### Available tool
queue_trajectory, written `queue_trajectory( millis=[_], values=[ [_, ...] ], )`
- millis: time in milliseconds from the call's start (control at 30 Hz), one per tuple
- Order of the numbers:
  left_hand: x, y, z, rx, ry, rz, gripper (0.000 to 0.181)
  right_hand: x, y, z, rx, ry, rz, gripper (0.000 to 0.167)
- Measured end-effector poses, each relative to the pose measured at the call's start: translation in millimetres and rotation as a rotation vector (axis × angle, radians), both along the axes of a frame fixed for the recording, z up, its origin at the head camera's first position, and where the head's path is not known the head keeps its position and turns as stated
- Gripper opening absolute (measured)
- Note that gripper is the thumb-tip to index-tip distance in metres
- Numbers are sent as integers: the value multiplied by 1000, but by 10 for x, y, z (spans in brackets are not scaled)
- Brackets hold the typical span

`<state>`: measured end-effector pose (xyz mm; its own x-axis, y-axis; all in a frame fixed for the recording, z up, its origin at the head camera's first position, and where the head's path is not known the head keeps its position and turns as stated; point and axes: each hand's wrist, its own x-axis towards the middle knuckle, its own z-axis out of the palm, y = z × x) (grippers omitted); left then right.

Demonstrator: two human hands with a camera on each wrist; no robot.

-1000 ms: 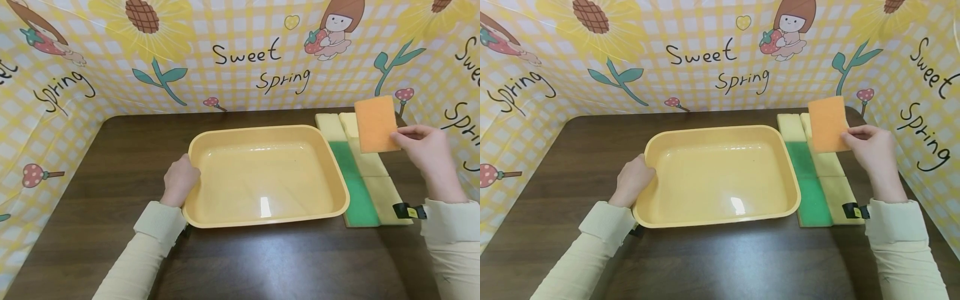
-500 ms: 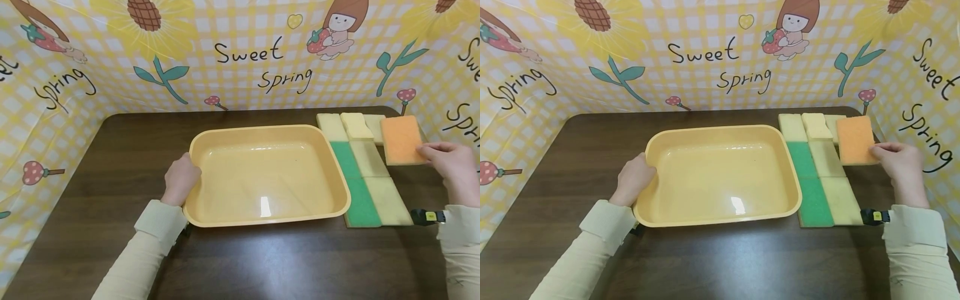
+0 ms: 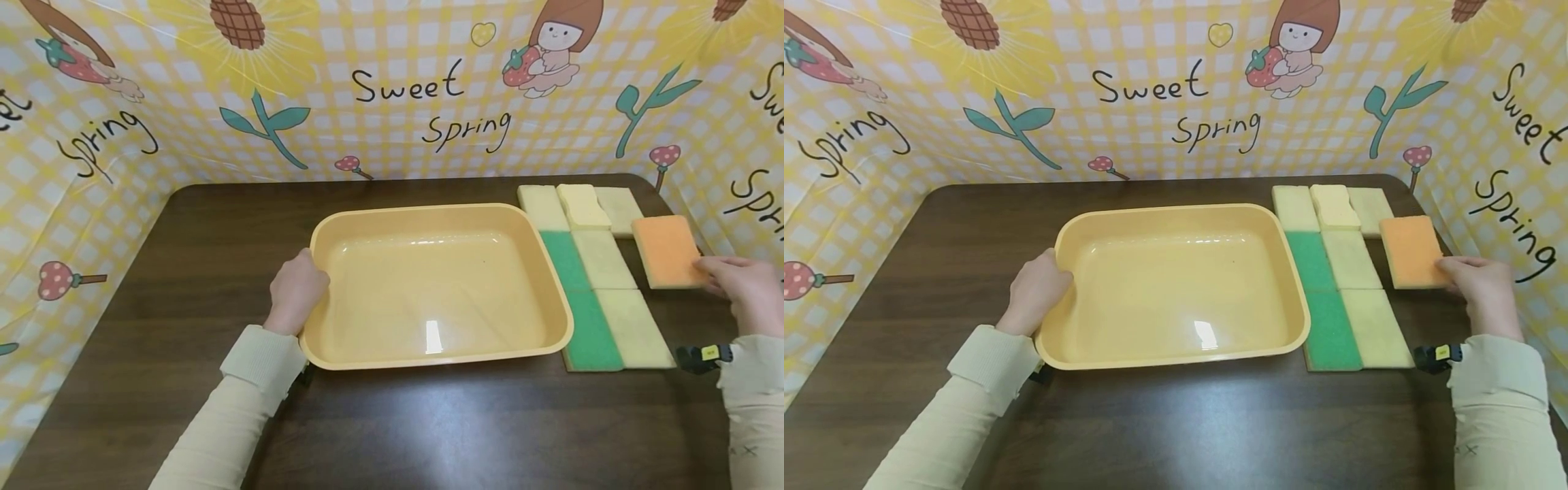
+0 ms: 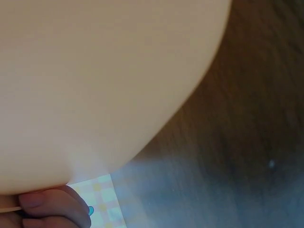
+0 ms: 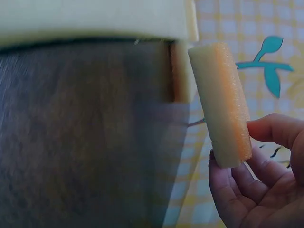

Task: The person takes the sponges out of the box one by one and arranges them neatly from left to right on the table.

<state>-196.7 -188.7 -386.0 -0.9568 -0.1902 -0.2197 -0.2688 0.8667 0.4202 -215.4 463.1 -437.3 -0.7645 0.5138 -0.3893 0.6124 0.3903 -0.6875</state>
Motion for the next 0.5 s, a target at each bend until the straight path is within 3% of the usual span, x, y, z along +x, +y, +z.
queue_trajectory(
  millis=[167,400,500],
  values=[
    [1,-3,-4,3,-1,3,43,27,-2,-26,-41,17,-23,13],
    [8,-6,-3,6,-8,4,43,41,-21,-34,-2,-8,8,11],
    [9,-6,-1,2,-9,5,42,68,-111,48,14,-36,49,8]
  ],
)
